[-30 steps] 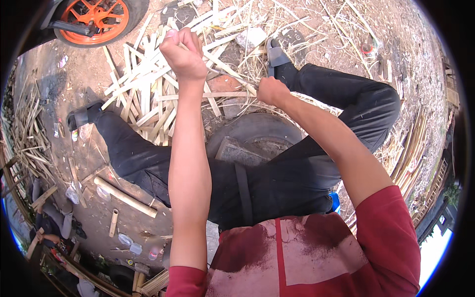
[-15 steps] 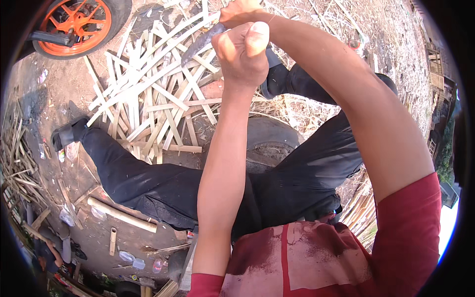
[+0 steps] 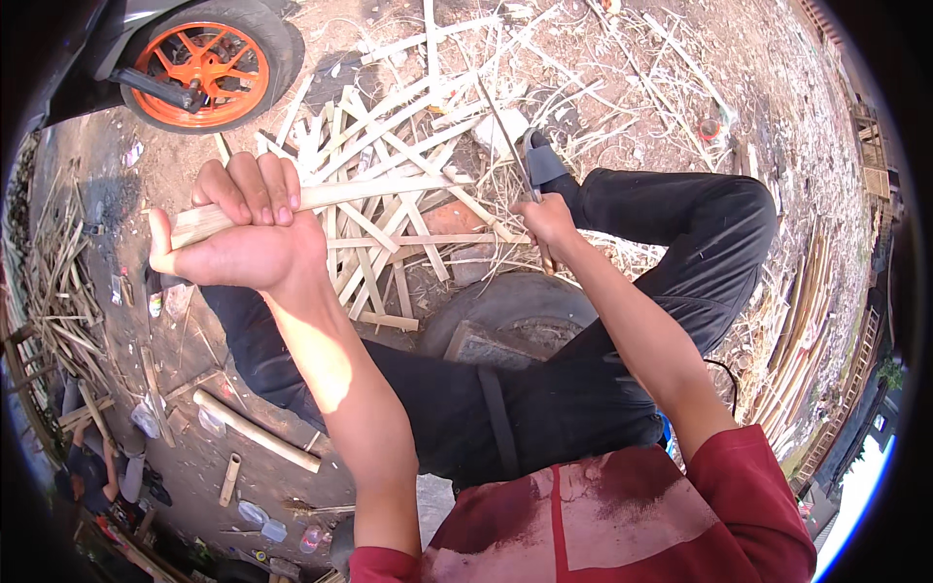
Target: The person shaves a piece of wood with a machete, removing thin layers while holding the wood against a tire on the ground.
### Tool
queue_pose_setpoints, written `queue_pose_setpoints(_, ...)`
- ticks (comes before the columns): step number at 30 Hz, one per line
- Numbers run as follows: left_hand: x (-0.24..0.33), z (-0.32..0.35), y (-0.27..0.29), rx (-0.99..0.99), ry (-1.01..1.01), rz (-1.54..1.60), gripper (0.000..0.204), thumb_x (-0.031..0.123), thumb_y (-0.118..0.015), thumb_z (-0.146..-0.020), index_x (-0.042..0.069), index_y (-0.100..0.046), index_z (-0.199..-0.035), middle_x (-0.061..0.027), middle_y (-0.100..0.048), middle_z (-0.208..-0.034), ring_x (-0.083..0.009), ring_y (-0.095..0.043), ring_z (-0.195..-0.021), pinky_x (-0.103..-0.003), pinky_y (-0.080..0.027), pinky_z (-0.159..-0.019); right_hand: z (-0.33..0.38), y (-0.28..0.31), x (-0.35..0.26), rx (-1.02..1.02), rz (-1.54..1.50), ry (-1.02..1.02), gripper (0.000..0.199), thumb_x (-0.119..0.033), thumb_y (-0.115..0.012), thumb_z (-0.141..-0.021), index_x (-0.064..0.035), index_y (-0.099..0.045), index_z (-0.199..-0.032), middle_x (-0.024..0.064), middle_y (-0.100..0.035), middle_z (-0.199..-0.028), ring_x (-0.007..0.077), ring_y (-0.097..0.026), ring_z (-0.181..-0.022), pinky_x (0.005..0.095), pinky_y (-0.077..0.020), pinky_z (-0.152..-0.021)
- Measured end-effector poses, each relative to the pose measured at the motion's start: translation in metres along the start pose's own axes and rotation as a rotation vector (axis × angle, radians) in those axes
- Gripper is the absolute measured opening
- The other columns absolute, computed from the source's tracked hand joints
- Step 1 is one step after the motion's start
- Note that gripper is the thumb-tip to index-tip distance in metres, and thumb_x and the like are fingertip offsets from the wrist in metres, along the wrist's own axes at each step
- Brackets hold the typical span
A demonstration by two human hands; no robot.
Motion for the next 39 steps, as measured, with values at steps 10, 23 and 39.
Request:
queue_pose_setpoints(10, 0.011, 0.042, -0.04, 0.03, -0.083, -0.049, 0.064, 0.063, -0.032, -0.092, 0.015, -0.031, -0.051, -0.0006, -0.026, -0.043, -0.0128, -0.021, -0.038, -0.027, -0.019, -0.039, 0.004, 0.032, 0.022, -0.046, -0.315, -0.04, 0.031, -0.022, -0.064, -0.09, 0.0012, -0.061, -0.07, 0.0103, -0.057, -0.058, 0.0189, -0.052, -0.049, 0.038, -0.0405, -0.048)
queue_pose_setpoints(23, 0.096, 0.108, 0.003, 0.085, -0.241, -0.004, 0.064, 0.062, -0.031, -0.095, 0.015, -0.03, -0.052, -0.001, -0.027, -0.043, -0.0136, -0.023, -0.035, -0.027, -0.02, -0.036, 0.122, -0.005, -0.007, -0.396, -0.365, -0.028, 0.019, -0.026, -0.059, -0.098, -0.0081, -0.059, -0.092, -0.0007, -0.05, -0.071, 0.0101, -0.047, -0.055, 0.0281, -0.0432, -0.049)
queue_pose_setpoints(39, -0.024, 0.077, 0.016, 0.093, -0.125, -0.199, 0.061, 0.055, -0.028, -0.098, 0.016, -0.026, -0.052, 0.0005, -0.024, -0.043, -0.0144, -0.02, -0.039, -0.029, -0.018, -0.04, 0.097, -0.021, -0.006, -0.233, -0.416, 0.033, 0.039, -0.039, -0.056, -0.102, -0.0039, -0.054, -0.086, 0.0041, -0.051, -0.067, 0.0148, -0.051, -0.053, 0.0325, -0.0463, -0.048)
Point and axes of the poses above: each hand's wrist, its own z-axis away from the middle knuckle, its own y-axis out of the back of the hand, x = y × z, the point moved 8 cm from there along -z, towards the middle knuckle
